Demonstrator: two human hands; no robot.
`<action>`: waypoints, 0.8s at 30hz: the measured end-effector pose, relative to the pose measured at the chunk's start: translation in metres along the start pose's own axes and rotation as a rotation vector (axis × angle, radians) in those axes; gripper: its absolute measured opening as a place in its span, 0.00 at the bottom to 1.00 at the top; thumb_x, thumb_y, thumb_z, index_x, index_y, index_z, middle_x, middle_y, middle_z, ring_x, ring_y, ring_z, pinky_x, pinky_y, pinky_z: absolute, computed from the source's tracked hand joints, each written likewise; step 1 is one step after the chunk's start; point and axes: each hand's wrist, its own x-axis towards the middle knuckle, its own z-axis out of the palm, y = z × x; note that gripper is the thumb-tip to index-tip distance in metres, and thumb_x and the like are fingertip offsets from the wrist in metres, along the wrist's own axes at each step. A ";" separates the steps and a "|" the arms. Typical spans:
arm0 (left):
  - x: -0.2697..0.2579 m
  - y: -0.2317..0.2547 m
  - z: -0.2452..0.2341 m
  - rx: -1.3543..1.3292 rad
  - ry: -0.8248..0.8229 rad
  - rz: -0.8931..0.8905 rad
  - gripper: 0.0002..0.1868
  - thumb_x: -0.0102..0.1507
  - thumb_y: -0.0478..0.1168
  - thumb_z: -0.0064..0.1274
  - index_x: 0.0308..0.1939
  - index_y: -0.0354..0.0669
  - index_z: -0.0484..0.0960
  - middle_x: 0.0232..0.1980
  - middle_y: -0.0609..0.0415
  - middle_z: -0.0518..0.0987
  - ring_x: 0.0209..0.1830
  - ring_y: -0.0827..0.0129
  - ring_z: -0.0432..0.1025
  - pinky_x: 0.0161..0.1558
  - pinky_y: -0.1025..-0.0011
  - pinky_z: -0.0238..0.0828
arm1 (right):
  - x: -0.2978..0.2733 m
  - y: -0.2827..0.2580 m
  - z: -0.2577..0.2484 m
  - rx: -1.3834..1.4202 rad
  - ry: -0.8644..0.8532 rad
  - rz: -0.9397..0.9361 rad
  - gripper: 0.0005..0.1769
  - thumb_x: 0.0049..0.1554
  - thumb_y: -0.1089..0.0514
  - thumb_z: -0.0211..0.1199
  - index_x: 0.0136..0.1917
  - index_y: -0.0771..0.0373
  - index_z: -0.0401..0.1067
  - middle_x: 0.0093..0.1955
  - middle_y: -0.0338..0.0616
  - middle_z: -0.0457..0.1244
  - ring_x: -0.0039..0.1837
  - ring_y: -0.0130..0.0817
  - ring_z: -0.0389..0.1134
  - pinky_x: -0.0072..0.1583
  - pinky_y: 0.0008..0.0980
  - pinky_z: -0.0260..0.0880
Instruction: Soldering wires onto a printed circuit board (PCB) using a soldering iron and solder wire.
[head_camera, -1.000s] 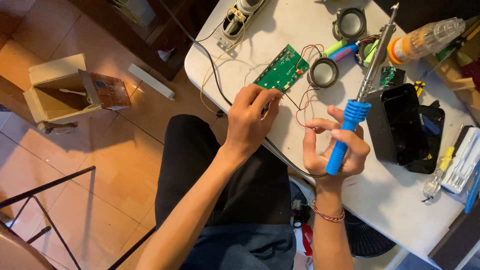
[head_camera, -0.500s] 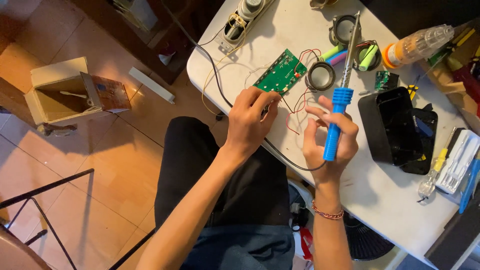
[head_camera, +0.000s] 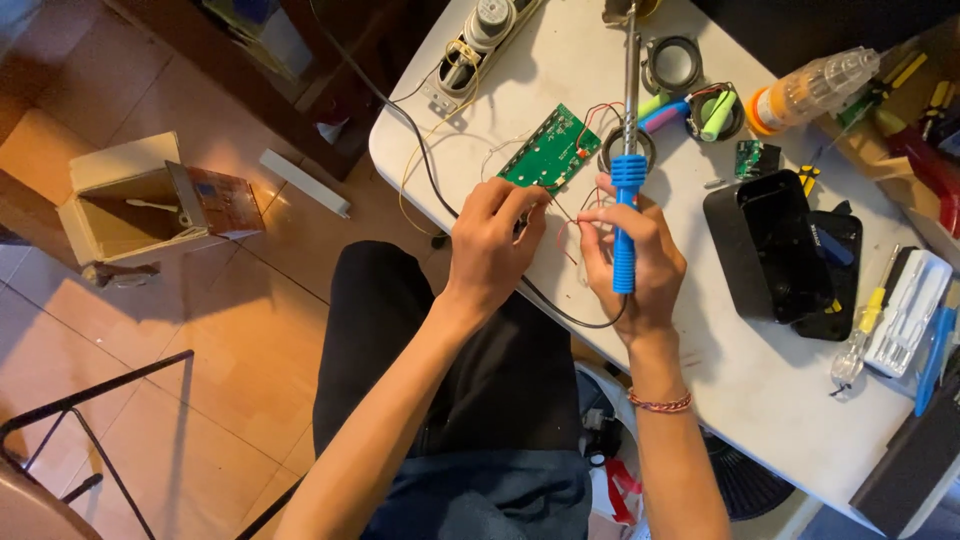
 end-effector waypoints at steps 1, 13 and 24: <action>0.000 0.000 0.000 0.001 0.009 0.005 0.10 0.60 0.28 0.61 0.39 0.49 0.81 0.32 0.59 0.70 0.30 0.67 0.70 0.40 0.71 0.74 | 0.003 -0.003 -0.001 0.003 0.018 0.014 0.19 0.54 0.71 0.77 0.52 0.57 0.72 0.53 0.46 0.71 0.46 0.41 0.73 0.43 0.31 0.76; -0.006 -0.003 0.004 0.012 0.049 0.052 0.10 0.59 0.29 0.61 0.38 0.49 0.80 0.31 0.58 0.69 0.30 0.64 0.70 0.39 0.69 0.74 | 0.009 -0.005 -0.008 -0.030 0.252 -0.081 0.21 0.54 0.71 0.78 0.53 0.60 0.70 0.47 0.42 0.72 0.42 0.37 0.71 0.45 0.32 0.75; -0.005 -0.003 0.004 0.013 0.046 0.056 0.09 0.59 0.30 0.60 0.39 0.49 0.80 0.32 0.56 0.70 0.32 0.60 0.72 0.40 0.66 0.74 | 0.009 -0.008 -0.008 0.188 0.073 -0.077 0.14 0.56 0.70 0.74 0.51 0.58 0.74 0.55 0.46 0.72 0.56 0.48 0.74 0.57 0.41 0.75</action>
